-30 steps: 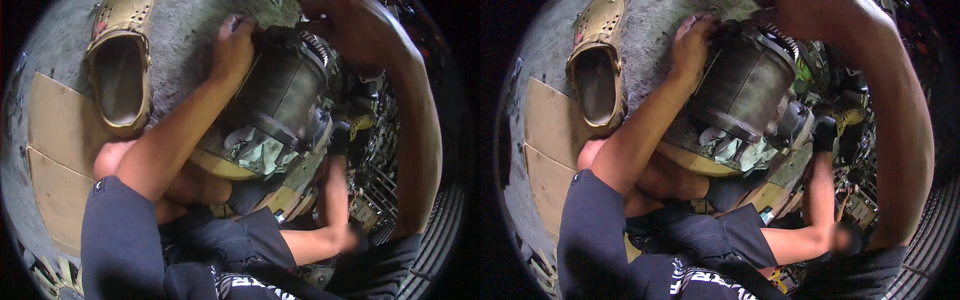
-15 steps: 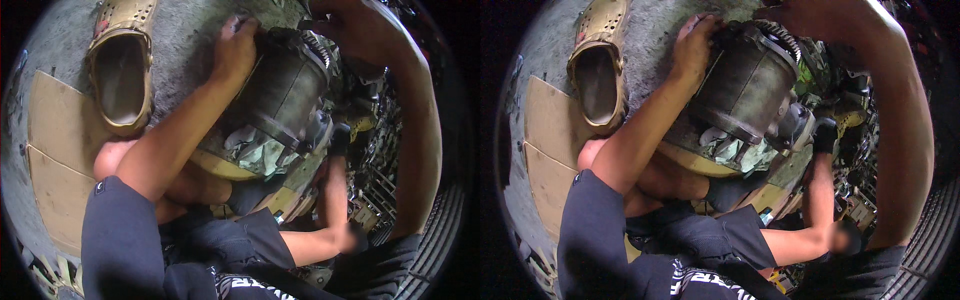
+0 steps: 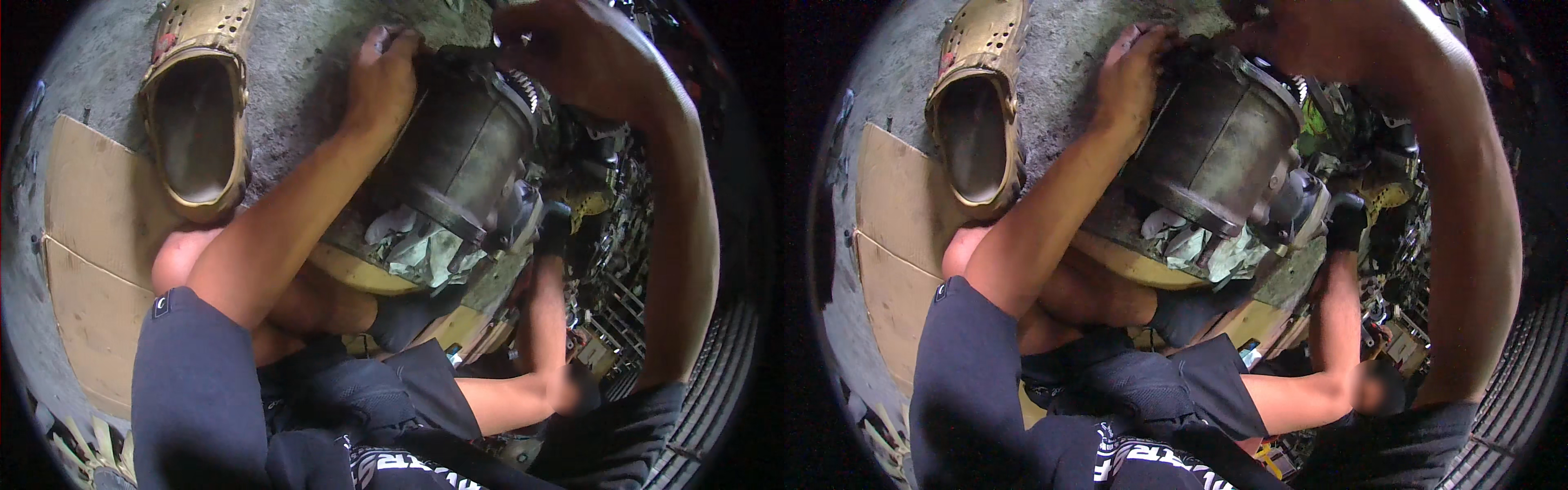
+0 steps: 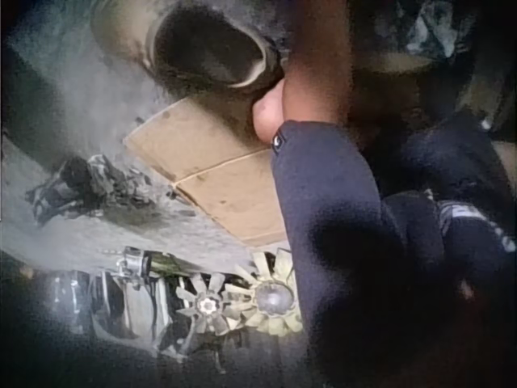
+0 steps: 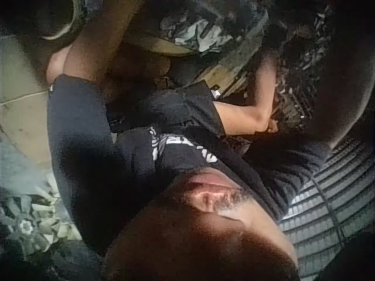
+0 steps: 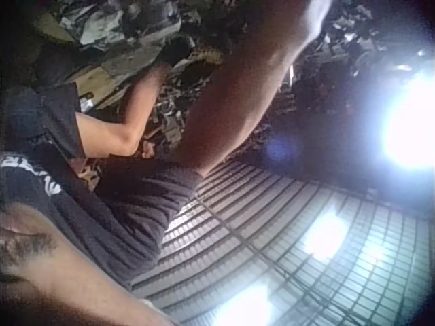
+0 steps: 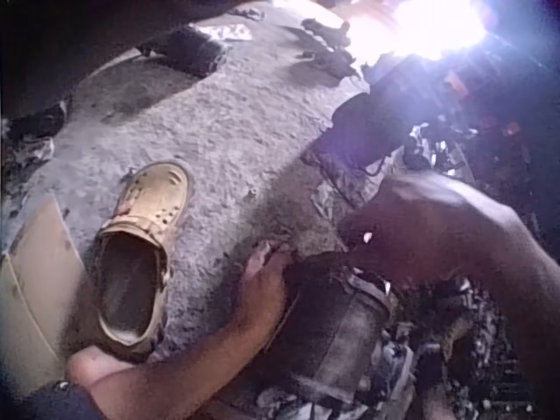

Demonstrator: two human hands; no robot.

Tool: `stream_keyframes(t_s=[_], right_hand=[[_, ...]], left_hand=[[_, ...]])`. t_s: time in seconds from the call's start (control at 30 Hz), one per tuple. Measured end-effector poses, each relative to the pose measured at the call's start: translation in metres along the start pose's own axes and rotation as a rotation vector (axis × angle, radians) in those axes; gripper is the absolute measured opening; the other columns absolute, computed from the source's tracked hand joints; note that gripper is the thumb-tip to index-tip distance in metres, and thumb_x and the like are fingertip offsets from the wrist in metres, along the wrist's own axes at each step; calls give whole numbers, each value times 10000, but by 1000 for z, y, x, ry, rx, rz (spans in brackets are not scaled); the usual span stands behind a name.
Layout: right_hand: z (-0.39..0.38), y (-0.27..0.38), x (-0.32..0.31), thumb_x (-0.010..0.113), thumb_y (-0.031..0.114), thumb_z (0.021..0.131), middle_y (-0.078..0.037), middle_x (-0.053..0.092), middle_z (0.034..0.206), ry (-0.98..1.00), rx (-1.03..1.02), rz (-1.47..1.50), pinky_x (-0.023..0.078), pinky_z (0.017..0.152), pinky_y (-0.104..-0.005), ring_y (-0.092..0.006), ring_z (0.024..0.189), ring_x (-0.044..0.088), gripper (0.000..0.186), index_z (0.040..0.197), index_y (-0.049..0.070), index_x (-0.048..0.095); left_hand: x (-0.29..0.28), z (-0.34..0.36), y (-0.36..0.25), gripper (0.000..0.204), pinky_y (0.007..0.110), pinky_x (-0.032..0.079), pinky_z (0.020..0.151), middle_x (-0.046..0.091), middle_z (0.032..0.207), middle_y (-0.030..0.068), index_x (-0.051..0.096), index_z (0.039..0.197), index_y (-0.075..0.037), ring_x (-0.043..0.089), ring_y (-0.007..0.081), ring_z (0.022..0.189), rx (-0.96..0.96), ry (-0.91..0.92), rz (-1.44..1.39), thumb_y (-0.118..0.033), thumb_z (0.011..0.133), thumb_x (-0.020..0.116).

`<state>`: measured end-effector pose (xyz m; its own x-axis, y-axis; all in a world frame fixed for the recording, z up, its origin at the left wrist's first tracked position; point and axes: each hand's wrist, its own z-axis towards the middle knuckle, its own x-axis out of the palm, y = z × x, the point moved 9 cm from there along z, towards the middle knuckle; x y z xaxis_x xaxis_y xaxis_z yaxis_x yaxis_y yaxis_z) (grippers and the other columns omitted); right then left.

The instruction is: The recorder is disassembling and inspecting an automotive alternator using a screwdriver and hands.

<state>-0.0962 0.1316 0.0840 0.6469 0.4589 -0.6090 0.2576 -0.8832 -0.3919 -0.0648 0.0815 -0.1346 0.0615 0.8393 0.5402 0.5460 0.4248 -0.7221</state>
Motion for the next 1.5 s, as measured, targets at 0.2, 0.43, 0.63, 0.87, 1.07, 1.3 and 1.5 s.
stream_keyframes(t_s=[0.2, 0.43, 0.63, 0.87, 1.07, 1.3, 1.5], right_hand=[[2, -1, 0, 619, 380, 981, -95, 724, 788, -39, -39, -6, 570, 719, -440, -255, 741, 714, 279, 1007, 124, 726], [12, -19, 6, 638, 286, 976, -88, 717, 775, -63, -73, 117, 559, 700, -409, -225, 713, 698, 208, 1002, 97, 720], [27, -33, 35, 684, 161, 956, -115, 737, 879, -80, -380, 464, 551, 737, -377, -242, 794, 706, 145, 1044, 50, 713], [43, -32, 45, 694, 64, 936, -132, 739, 988, -217, -713, 725, 551, 779, -397, -278, 921, 709, 128, 1051, 12, 713], [48, -21, 26, 717, 68, 918, -128, 736, 976, -420, -806, 661, 552, 769, -404, -277, 908, 707, 124, 1033, 22, 724], [54, -20, 44, 732, 54, 886, -129, 739, 971, -260, -904, 840, 556, 758, -443, -296, 910, 710, 125, 1007, 25, 729], [51, -32, 47, 712, 23, 882, -123, 740, 950, -475, -1000, 746, 572, 763, -436, -299, 872, 728, 106, 987, 12, 725]], left_hand=[[-1, -2, -2, 277, 288, 453, 864, 710, 1049, 52, 655, 1157, -75, 642, 144, 986, -32, -19, 42, -264, 961, 602], [-2, 1, 2, 262, 292, 456, 878, 710, 1064, 53, 645, 1167, -78, 647, 148, 1017, -31, -2, 11, -238, 963, 607], [-5, 0, 9, 280, 295, 455, 913, 699, 1125, 59, 633, 1188, -71, 644, 158, 1031, -105, -37, -44, -257, 981, 598], [-6, 2, 6, 298, 321, 480, 915, 703, 1126, 104, 630, 1176, -21, 659, 212, 1046, -130, -63, -145, -246, 983, 597], [-18, 3, 15, 287, 334, 482, 916, 724, 1062, 132, 639, 1149, -17, 663, 233, 1046, -281, -151, -170, -252, 992, 585], [-23, 12, 17, 296, 372, 459, 935, 731, 1062, 143, 647, 1133, -50, 663, 241, 1045, -289, -123, -175, -292, 1023, 516], [-25, 13, 14, 305, 376, 463, 929, 726, 1090, 147, 645, 1141, -54, 663, 240, 1054, -289, -111, -141, -299, 1035, 497]])
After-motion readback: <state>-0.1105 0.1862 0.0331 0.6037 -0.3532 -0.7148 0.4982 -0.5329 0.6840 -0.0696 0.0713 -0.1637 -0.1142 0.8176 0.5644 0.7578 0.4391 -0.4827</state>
